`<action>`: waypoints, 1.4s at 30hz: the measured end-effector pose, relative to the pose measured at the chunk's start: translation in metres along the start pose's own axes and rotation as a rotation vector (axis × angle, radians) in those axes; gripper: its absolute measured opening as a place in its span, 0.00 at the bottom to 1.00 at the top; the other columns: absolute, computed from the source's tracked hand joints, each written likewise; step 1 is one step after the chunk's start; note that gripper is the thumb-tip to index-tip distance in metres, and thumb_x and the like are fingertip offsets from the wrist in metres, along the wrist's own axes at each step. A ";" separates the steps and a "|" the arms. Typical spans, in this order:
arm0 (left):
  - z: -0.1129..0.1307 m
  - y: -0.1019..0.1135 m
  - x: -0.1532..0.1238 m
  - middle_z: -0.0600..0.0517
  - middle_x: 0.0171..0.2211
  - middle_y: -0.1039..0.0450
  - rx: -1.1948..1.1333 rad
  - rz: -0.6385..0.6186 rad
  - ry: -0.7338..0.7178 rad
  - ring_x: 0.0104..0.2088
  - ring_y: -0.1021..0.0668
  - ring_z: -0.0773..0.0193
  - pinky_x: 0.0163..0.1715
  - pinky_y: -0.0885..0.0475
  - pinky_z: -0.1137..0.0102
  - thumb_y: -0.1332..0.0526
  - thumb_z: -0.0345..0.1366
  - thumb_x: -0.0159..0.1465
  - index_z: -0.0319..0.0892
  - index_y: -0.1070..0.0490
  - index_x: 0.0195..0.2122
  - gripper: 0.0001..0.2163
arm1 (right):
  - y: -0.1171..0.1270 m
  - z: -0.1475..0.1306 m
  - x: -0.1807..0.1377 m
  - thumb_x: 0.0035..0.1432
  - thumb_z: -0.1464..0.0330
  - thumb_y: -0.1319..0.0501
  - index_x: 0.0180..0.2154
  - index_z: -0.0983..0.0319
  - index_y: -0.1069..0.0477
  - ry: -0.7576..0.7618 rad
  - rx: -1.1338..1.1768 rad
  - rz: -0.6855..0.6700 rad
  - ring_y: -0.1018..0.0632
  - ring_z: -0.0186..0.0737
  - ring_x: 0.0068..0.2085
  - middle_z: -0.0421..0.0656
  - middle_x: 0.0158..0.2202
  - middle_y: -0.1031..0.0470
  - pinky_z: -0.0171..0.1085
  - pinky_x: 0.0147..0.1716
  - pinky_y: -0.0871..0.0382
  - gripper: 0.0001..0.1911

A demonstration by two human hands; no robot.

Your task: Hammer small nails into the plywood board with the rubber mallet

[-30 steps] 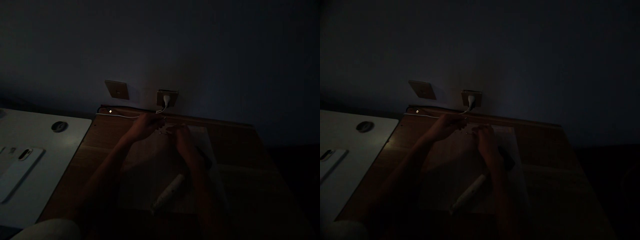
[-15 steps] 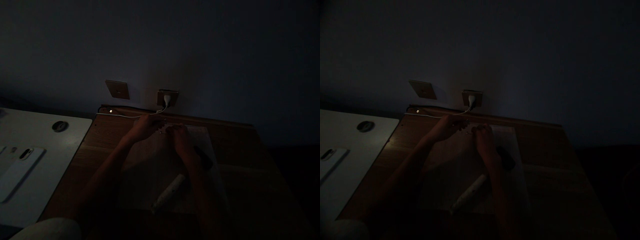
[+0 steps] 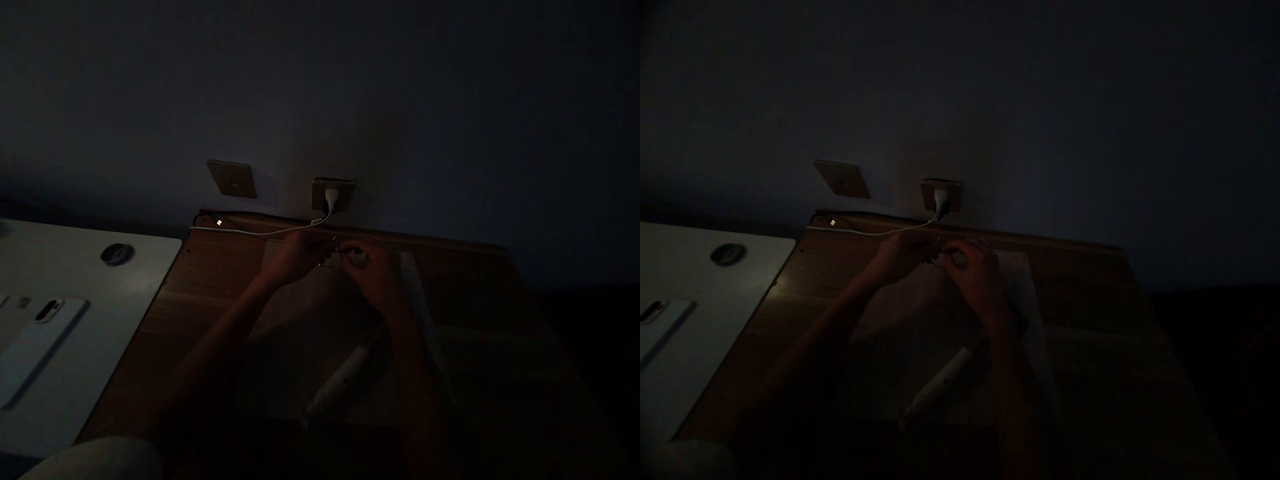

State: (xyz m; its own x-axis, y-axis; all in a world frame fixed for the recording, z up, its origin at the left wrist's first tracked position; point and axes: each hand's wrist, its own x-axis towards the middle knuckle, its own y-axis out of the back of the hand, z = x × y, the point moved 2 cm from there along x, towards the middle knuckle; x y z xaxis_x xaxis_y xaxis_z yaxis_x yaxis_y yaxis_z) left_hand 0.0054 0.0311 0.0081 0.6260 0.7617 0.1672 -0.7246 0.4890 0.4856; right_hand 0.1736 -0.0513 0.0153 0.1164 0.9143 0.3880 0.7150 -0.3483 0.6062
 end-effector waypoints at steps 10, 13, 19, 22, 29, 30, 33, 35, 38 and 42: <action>-0.007 -0.006 0.003 0.48 0.31 0.18 -0.251 -0.033 -0.002 0.28 0.19 0.66 0.27 0.27 0.75 0.37 0.44 0.69 0.37 0.20 0.36 0.14 | -0.002 -0.009 0.000 0.62 0.69 0.36 0.38 0.55 0.20 -0.007 -0.055 0.098 0.19 0.47 0.41 0.42 0.38 0.15 0.44 0.45 0.26 0.06; -0.009 -0.008 0.003 0.48 0.30 0.18 -0.281 -0.041 0.013 0.27 0.19 0.66 0.28 0.26 0.75 0.36 0.45 0.69 0.37 0.20 0.36 0.15 | -0.001 -0.009 0.000 0.63 0.70 0.37 0.38 0.54 0.20 0.005 -0.053 0.119 0.18 0.47 0.42 0.42 0.39 0.15 0.45 0.45 0.26 0.07; -0.012 -0.008 0.003 0.49 0.29 0.19 -0.288 -0.057 -0.015 0.28 0.19 0.66 0.29 0.25 0.75 0.35 0.47 0.68 0.37 0.21 0.34 0.16 | -0.002 -0.007 0.000 0.64 0.67 0.36 0.40 0.55 0.19 -0.022 0.020 0.100 0.18 0.47 0.43 0.43 0.40 0.15 0.45 0.46 0.25 0.06; -0.010 -0.008 0.003 0.49 0.30 0.20 -0.325 -0.073 -0.031 0.29 0.19 0.66 0.29 0.25 0.74 0.35 0.49 0.68 0.37 0.21 0.36 0.17 | -0.003 -0.004 0.000 0.64 0.66 0.35 0.45 0.55 0.18 -0.065 0.158 0.091 0.16 0.44 0.43 0.43 0.44 0.14 0.42 0.44 0.23 0.09; -0.010 -0.003 0.001 0.49 0.29 0.21 -0.349 -0.172 -0.024 0.27 0.22 0.67 0.29 0.26 0.73 0.34 0.47 0.67 0.36 0.21 0.36 0.16 | -0.002 0.004 -0.001 0.65 0.66 0.36 0.54 0.52 0.19 -0.084 0.351 -0.111 0.17 0.44 0.55 0.40 0.55 0.16 0.45 0.57 0.24 0.17; -0.011 -0.002 0.000 0.50 0.27 0.21 -0.334 -0.201 -0.017 0.27 0.22 0.67 0.29 0.27 0.74 0.34 0.46 0.67 0.36 0.21 0.34 0.15 | -0.001 0.004 -0.001 0.65 0.67 0.36 0.52 0.51 0.17 -0.055 0.336 -0.136 0.17 0.44 0.55 0.40 0.54 0.16 0.45 0.57 0.24 0.15; -0.012 0.000 -0.001 0.50 0.26 0.21 -0.289 -0.270 0.017 0.26 0.22 0.67 0.28 0.28 0.74 0.34 0.43 0.67 0.36 0.21 0.31 0.14 | 0.002 0.003 -0.001 0.65 0.67 0.35 0.45 0.51 0.15 0.006 0.294 -0.168 0.16 0.44 0.51 0.40 0.48 0.14 0.45 0.54 0.22 0.11; -0.011 -0.001 -0.001 0.49 0.26 0.21 -0.287 -0.261 0.046 0.26 0.22 0.67 0.28 0.28 0.74 0.35 0.41 0.68 0.36 0.20 0.31 0.13 | 0.004 0.003 -0.001 0.65 0.67 0.35 0.43 0.52 0.14 0.016 0.275 -0.147 0.15 0.44 0.48 0.41 0.45 0.13 0.44 0.52 0.21 0.10; -0.010 -0.003 -0.001 0.50 0.25 0.21 -0.296 -0.232 0.068 0.26 0.22 0.67 0.28 0.28 0.74 0.34 0.41 0.68 0.36 0.20 0.31 0.13 | 0.004 0.003 -0.001 0.65 0.67 0.33 0.47 0.51 0.15 -0.006 0.268 -0.117 0.15 0.44 0.49 0.40 0.47 0.13 0.45 0.53 0.21 0.11; -0.011 -0.003 -0.001 0.49 0.25 0.22 -0.332 -0.249 0.077 0.25 0.23 0.68 0.28 0.28 0.73 0.32 0.44 0.66 0.36 0.20 0.31 0.15 | 0.002 0.006 -0.003 0.63 0.65 0.31 0.51 0.50 0.17 -0.059 0.287 -0.121 0.14 0.45 0.49 0.39 0.49 0.13 0.45 0.52 0.21 0.15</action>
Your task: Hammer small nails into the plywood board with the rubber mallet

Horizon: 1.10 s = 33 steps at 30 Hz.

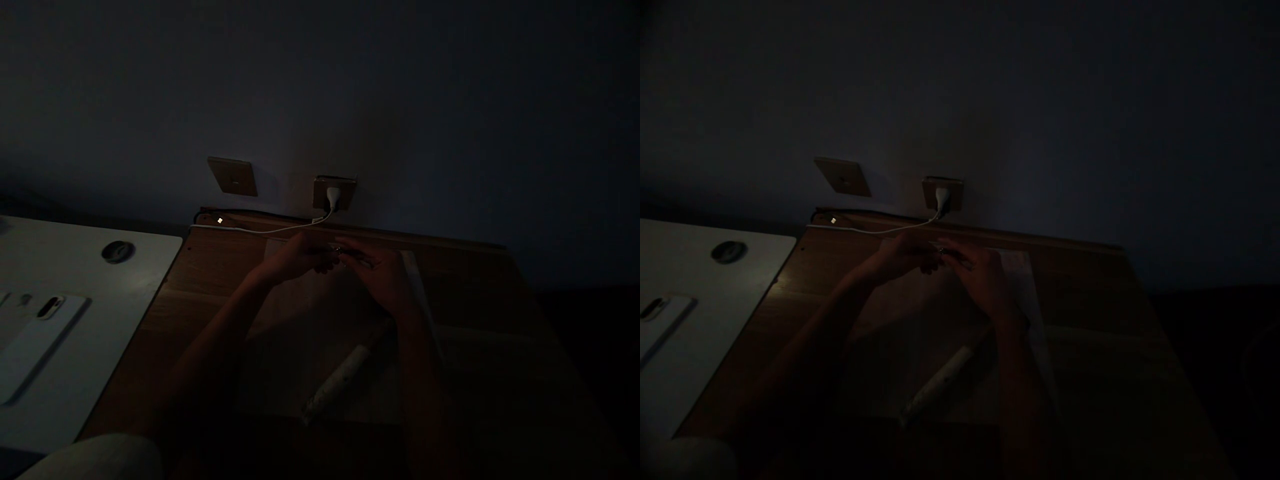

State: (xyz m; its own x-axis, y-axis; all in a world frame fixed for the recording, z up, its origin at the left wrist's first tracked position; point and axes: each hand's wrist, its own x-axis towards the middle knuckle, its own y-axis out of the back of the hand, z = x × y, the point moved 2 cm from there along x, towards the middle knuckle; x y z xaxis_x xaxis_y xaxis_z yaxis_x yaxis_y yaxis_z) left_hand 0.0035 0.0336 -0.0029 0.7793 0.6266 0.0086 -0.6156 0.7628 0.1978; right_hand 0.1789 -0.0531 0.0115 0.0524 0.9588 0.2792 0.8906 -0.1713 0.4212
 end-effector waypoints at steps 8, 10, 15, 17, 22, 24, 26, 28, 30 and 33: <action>0.003 -0.005 0.000 0.49 0.26 0.19 -0.003 0.047 0.013 0.26 0.21 0.67 0.30 0.26 0.73 0.34 0.38 0.67 0.36 0.18 0.34 0.10 | 0.004 0.001 0.001 0.63 0.67 0.31 0.44 0.52 0.15 0.004 -0.008 0.020 0.14 0.45 0.47 0.39 0.45 0.13 0.44 0.50 0.21 0.09; 0.002 -0.008 0.001 0.49 0.27 0.19 -0.004 0.073 0.002 0.27 0.20 0.66 0.31 0.26 0.73 0.34 0.39 0.67 0.36 0.19 0.33 0.11 | 0.004 0.001 0.002 0.63 0.68 0.32 0.44 0.52 0.15 0.035 -0.037 0.042 0.14 0.46 0.48 0.39 0.46 0.13 0.44 0.51 0.21 0.09; -0.002 -0.016 0.005 0.46 0.31 0.18 -0.228 0.134 -0.002 0.31 0.19 0.63 0.34 0.24 0.69 0.30 0.52 0.63 0.36 0.19 0.34 0.20 | 0.004 0.000 0.003 0.64 0.69 0.32 0.44 0.53 0.14 0.110 -0.117 0.139 0.14 0.45 0.46 0.40 0.45 0.12 0.44 0.51 0.20 0.09; -0.004 -0.018 0.006 0.46 0.31 0.19 -0.330 0.168 0.007 0.32 0.20 0.63 0.36 0.24 0.68 0.28 0.55 0.60 0.35 0.18 0.34 0.23 | 0.004 -0.001 0.003 0.64 0.69 0.32 0.43 0.53 0.14 0.126 -0.134 0.176 0.13 0.45 0.46 0.40 0.44 0.12 0.44 0.50 0.20 0.09; -0.008 -0.025 0.009 0.48 0.28 0.21 -0.512 0.241 0.049 0.31 0.22 0.65 0.35 0.28 0.69 0.24 0.55 0.54 0.36 0.18 0.31 0.23 | 0.005 -0.001 0.001 0.63 0.68 0.32 0.42 0.53 0.14 0.078 -0.072 0.222 0.13 0.45 0.45 0.40 0.44 0.12 0.44 0.50 0.20 0.08; -0.008 -0.027 0.009 0.48 0.29 0.21 -0.556 0.247 0.057 0.31 0.22 0.66 0.35 0.27 0.69 0.23 0.53 0.53 0.36 0.18 0.31 0.22 | 0.006 0.000 0.001 0.62 0.67 0.31 0.42 0.54 0.14 0.026 -0.010 0.218 0.13 0.45 0.46 0.40 0.45 0.12 0.44 0.51 0.20 0.08; -0.006 -0.028 0.009 0.48 0.31 0.20 -0.571 0.262 0.050 0.32 0.21 0.66 0.36 0.27 0.69 0.23 0.51 0.54 0.36 0.17 0.35 0.21 | 0.007 0.001 0.001 0.61 0.67 0.31 0.42 0.54 0.14 -0.031 0.043 0.215 0.14 0.45 0.46 0.40 0.45 0.12 0.44 0.51 0.20 0.08; -0.002 -0.029 0.009 0.47 0.35 0.18 -0.580 0.304 0.005 0.34 0.20 0.65 0.38 0.26 0.69 0.23 0.48 0.54 0.38 0.17 0.39 0.20 | 0.007 0.000 0.001 0.60 0.66 0.30 0.41 0.54 0.14 -0.086 0.083 0.223 0.14 0.45 0.46 0.40 0.44 0.12 0.45 0.51 0.21 0.08; 0.002 -0.029 0.009 0.47 0.38 0.17 -0.571 0.362 -0.065 0.36 0.19 0.64 0.40 0.25 0.69 0.22 0.44 0.54 0.39 0.17 0.41 0.17 | 0.007 0.000 0.002 0.58 0.65 0.29 0.40 0.54 0.14 -0.142 0.130 0.239 0.14 0.46 0.45 0.41 0.43 0.12 0.45 0.50 0.21 0.07; 0.008 -0.030 0.008 0.48 0.39 0.17 -0.496 0.379 -0.136 0.38 0.18 0.63 0.40 0.24 0.70 0.23 0.40 0.55 0.40 0.17 0.41 0.15 | 0.007 0.001 0.004 0.55 0.64 0.27 0.39 0.54 0.14 -0.207 0.228 0.272 0.14 0.46 0.43 0.41 0.40 0.12 0.45 0.48 0.20 0.08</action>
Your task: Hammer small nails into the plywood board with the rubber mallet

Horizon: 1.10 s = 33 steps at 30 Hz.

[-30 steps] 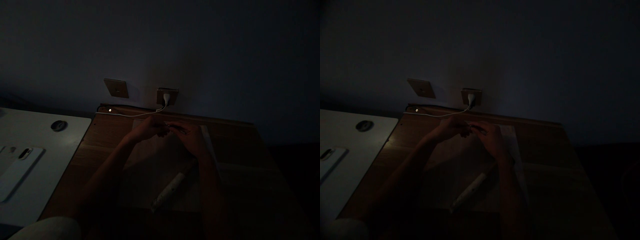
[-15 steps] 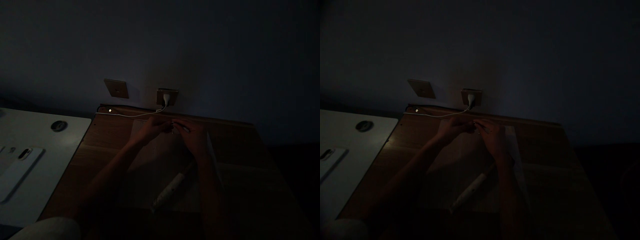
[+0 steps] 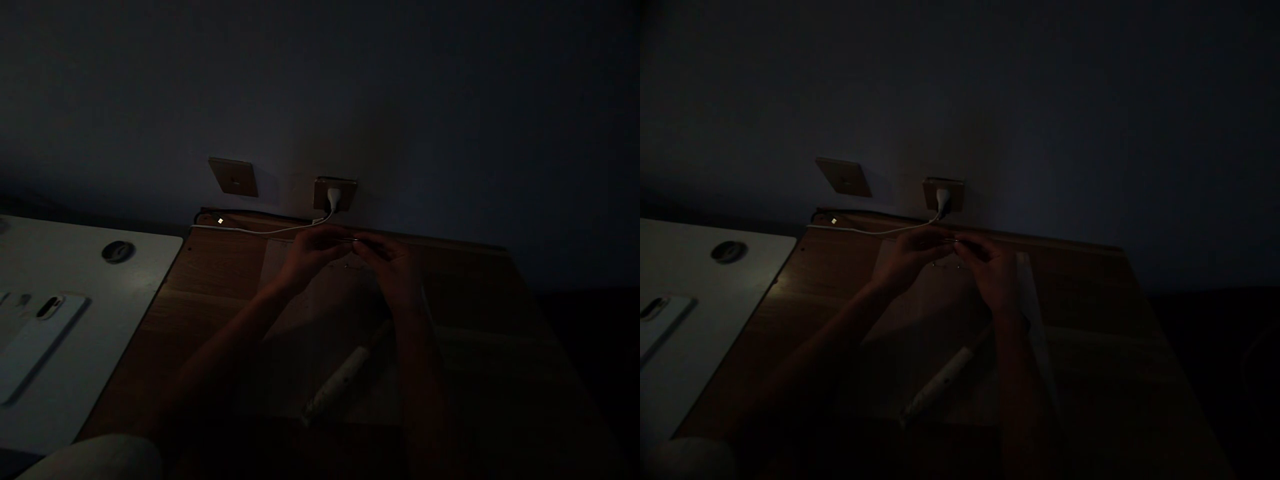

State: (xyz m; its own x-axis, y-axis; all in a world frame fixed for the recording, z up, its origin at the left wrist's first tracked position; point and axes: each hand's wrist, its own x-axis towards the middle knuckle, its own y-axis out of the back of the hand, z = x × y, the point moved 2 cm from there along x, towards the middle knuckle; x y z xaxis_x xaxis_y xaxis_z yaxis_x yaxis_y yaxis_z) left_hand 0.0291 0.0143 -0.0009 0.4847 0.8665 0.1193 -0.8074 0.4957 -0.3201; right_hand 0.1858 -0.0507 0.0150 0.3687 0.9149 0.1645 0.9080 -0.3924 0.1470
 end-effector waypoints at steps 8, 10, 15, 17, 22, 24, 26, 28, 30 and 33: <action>0.009 -0.004 -0.007 0.48 0.40 0.17 0.430 0.039 -0.375 0.38 0.18 0.64 0.40 0.22 0.70 0.29 0.35 0.64 0.42 0.17 0.43 0.07 | 0.001 0.009 0.003 0.53 0.65 0.26 0.38 0.52 0.15 -0.039 0.177 -0.018 0.15 0.43 0.43 0.38 0.39 0.13 0.43 0.47 0.21 0.08; 0.010 -0.003 -0.008 0.47 0.40 0.17 0.499 0.041 -0.438 0.39 0.18 0.63 0.42 0.22 0.69 0.30 0.34 0.66 0.43 0.16 0.43 0.05 | 0.002 0.009 0.003 0.53 0.65 0.26 0.38 0.52 0.15 -0.050 0.191 -0.029 0.15 0.42 0.43 0.38 0.40 0.13 0.43 0.48 0.22 0.08; 0.012 -0.001 -0.008 0.47 0.40 0.16 0.503 -0.013 -0.450 0.39 0.16 0.63 0.40 0.22 0.70 0.30 0.39 0.68 0.43 0.16 0.43 0.07 | 0.004 0.004 0.000 0.50 0.65 0.24 0.36 0.52 0.15 -0.098 0.240 -0.060 0.16 0.41 0.42 0.38 0.39 0.13 0.43 0.49 0.22 0.09; 0.014 -0.001 -0.008 0.47 0.40 0.16 0.479 -0.010 -0.453 0.40 0.16 0.61 0.42 0.21 0.68 0.30 0.41 0.67 0.44 0.15 0.42 0.08 | 0.004 0.002 -0.001 0.49 0.65 0.23 0.36 0.52 0.15 -0.111 0.257 -0.062 0.16 0.41 0.41 0.38 0.39 0.13 0.43 0.47 0.22 0.09; 0.020 -0.003 -0.011 0.47 0.41 0.15 0.395 -0.016 -0.455 0.43 0.15 0.59 0.46 0.20 0.65 0.29 0.39 0.67 0.45 0.15 0.39 0.05 | 0.002 -0.002 -0.001 0.47 0.63 0.21 0.35 0.51 0.15 -0.123 0.310 -0.061 0.16 0.41 0.43 0.38 0.39 0.13 0.43 0.48 0.21 0.10; 0.023 -0.002 -0.011 0.47 0.41 0.14 0.387 -0.011 -0.405 0.43 0.14 0.59 0.46 0.20 0.65 0.28 0.39 0.66 0.44 0.15 0.38 0.05 | 0.003 -0.002 -0.002 0.48 0.62 0.21 0.36 0.51 0.14 -0.116 0.306 -0.075 0.15 0.41 0.42 0.38 0.40 0.13 0.43 0.47 0.21 0.10; 0.024 -0.001 -0.011 0.47 0.41 0.14 0.361 -0.016 -0.351 0.42 0.14 0.58 0.45 0.20 0.65 0.28 0.40 0.65 0.44 0.15 0.38 0.06 | 0.005 -0.001 -0.002 0.51 0.61 0.22 0.37 0.51 0.14 -0.107 0.299 -0.096 0.15 0.41 0.40 0.38 0.40 0.13 0.43 0.47 0.21 0.10; 0.025 0.000 -0.009 0.47 0.40 0.14 0.311 -0.016 -0.306 0.42 0.14 0.58 0.46 0.20 0.65 0.27 0.41 0.64 0.44 0.14 0.37 0.07 | 0.007 -0.001 -0.002 0.53 0.59 0.24 0.38 0.52 0.14 -0.093 0.289 -0.108 0.15 0.41 0.40 0.39 0.40 0.13 0.44 0.48 0.20 0.10; 0.023 0.001 -0.007 0.48 0.39 0.14 0.246 -0.005 -0.266 0.42 0.15 0.57 0.46 0.20 0.64 0.26 0.42 0.62 0.45 0.14 0.35 0.07 | 0.009 -0.001 -0.002 0.55 0.58 0.25 0.39 0.52 0.15 -0.079 0.268 -0.111 0.15 0.43 0.42 0.39 0.41 0.13 0.46 0.50 0.21 0.10; 0.020 0.002 -0.003 0.48 0.39 0.14 0.143 -0.005 -0.210 0.42 0.15 0.57 0.47 0.20 0.63 0.23 0.43 0.58 0.45 0.14 0.33 0.08 | 0.008 -0.003 -0.002 0.54 0.58 0.25 0.38 0.52 0.15 -0.073 0.254 -0.100 0.15 0.44 0.43 0.40 0.40 0.13 0.46 0.51 0.21 0.10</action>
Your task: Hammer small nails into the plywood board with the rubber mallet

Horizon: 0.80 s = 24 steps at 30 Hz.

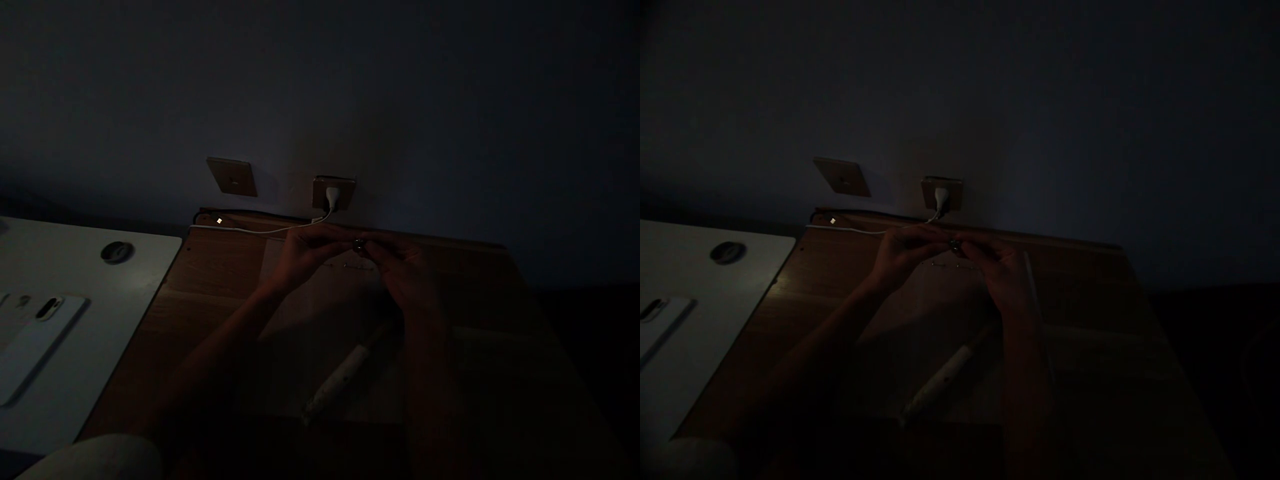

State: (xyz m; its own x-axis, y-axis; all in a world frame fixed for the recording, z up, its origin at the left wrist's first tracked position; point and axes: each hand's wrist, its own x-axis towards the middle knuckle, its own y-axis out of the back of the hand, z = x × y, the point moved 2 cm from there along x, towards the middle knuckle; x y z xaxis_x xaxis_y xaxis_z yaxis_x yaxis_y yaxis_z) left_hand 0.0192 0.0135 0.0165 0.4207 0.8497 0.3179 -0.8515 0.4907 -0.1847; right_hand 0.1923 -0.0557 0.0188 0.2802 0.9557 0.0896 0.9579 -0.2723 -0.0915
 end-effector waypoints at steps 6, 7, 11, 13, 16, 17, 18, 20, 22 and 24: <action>-0.002 0.002 0.001 0.48 0.38 0.15 -0.112 -0.044 0.070 0.41 0.15 0.59 0.46 0.20 0.63 0.21 0.43 0.55 0.44 0.15 0.31 0.10 | -0.006 0.001 0.000 0.49 0.59 0.23 0.34 0.53 0.17 -0.030 0.042 0.029 0.16 0.41 0.38 0.39 0.36 0.14 0.44 0.44 0.21 0.10; -0.002 0.002 0.001 0.48 0.38 0.15 -0.124 -0.066 0.087 0.41 0.15 0.59 0.45 0.20 0.63 0.20 0.43 0.54 0.44 0.15 0.32 0.10 | -0.007 0.001 0.000 0.48 0.59 0.23 0.34 0.52 0.17 -0.043 0.061 0.023 0.17 0.40 0.36 0.38 0.36 0.15 0.43 0.42 0.21 0.10; -0.003 0.005 0.001 0.48 0.39 0.15 -0.170 -0.120 0.147 0.40 0.15 0.60 0.44 0.20 0.64 0.20 0.42 0.53 0.43 0.15 0.32 0.11 | -0.010 0.001 -0.002 0.48 0.60 0.23 0.33 0.52 0.18 -0.067 0.103 -0.013 0.18 0.38 0.34 0.37 0.34 0.16 0.40 0.39 0.21 0.10; -0.003 0.006 0.001 0.49 0.38 0.15 -0.185 -0.120 0.151 0.39 0.16 0.61 0.43 0.20 0.66 0.20 0.41 0.53 0.43 0.15 0.31 0.10 | -0.011 0.000 -0.002 0.48 0.59 0.23 0.33 0.52 0.18 -0.067 0.094 -0.026 0.18 0.39 0.35 0.37 0.34 0.16 0.41 0.39 0.21 0.10; 0.000 0.006 0.001 0.50 0.38 0.16 -0.194 -0.130 0.144 0.38 0.16 0.63 0.41 0.21 0.68 0.20 0.39 0.53 0.43 0.15 0.31 0.09 | -0.012 -0.003 -0.003 0.46 0.59 0.22 0.31 0.52 0.18 -0.073 0.086 -0.025 0.18 0.39 0.34 0.37 0.32 0.16 0.41 0.38 0.21 0.11; 0.001 0.006 0.001 0.49 0.38 0.16 -0.191 -0.140 0.144 0.37 0.16 0.63 0.40 0.21 0.68 0.20 0.39 0.54 0.43 0.15 0.31 0.09 | -0.013 -0.004 -0.003 0.45 0.58 0.21 0.31 0.52 0.18 -0.079 0.081 -0.026 0.18 0.39 0.34 0.37 0.32 0.16 0.41 0.38 0.21 0.11; 0.002 0.005 0.001 0.49 0.38 0.16 -0.185 -0.151 0.145 0.37 0.16 0.63 0.40 0.21 0.67 0.20 0.39 0.54 0.43 0.15 0.31 0.09 | -0.014 -0.005 -0.003 0.44 0.58 0.21 0.30 0.52 0.18 -0.086 0.076 -0.029 0.18 0.39 0.34 0.37 0.31 0.16 0.41 0.37 0.21 0.12; 0.004 0.005 0.000 0.49 0.38 0.16 -0.176 -0.170 0.144 0.37 0.16 0.63 0.39 0.21 0.67 0.20 0.40 0.54 0.43 0.15 0.32 0.09 | -0.015 -0.005 -0.003 0.43 0.58 0.21 0.30 0.52 0.18 -0.092 0.082 -0.040 0.19 0.39 0.33 0.37 0.30 0.16 0.40 0.37 0.21 0.12; 0.003 0.005 0.000 0.49 0.38 0.16 -0.183 -0.174 0.146 0.37 0.16 0.62 0.39 0.21 0.67 0.20 0.40 0.55 0.44 0.15 0.32 0.09 | -0.014 -0.005 -0.003 0.44 0.57 0.21 0.31 0.51 0.17 -0.084 0.092 -0.052 0.18 0.39 0.34 0.37 0.32 0.16 0.40 0.38 0.21 0.12; 0.001 0.006 0.000 0.50 0.37 0.16 -0.191 -0.141 0.145 0.37 0.16 0.62 0.41 0.21 0.65 0.20 0.41 0.54 0.44 0.15 0.32 0.09 | -0.008 -0.004 -0.002 0.47 0.57 0.23 0.33 0.51 0.17 -0.063 0.057 -0.044 0.17 0.40 0.36 0.37 0.36 0.14 0.41 0.41 0.21 0.11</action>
State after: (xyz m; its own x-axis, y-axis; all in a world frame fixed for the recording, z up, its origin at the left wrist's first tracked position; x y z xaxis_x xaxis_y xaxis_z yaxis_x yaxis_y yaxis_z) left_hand 0.0135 0.0165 0.0165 0.5831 0.7823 0.2193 -0.7126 0.6221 -0.3243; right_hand 0.1842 -0.0557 0.0236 0.2318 0.9722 0.0319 0.9634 -0.2249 -0.1457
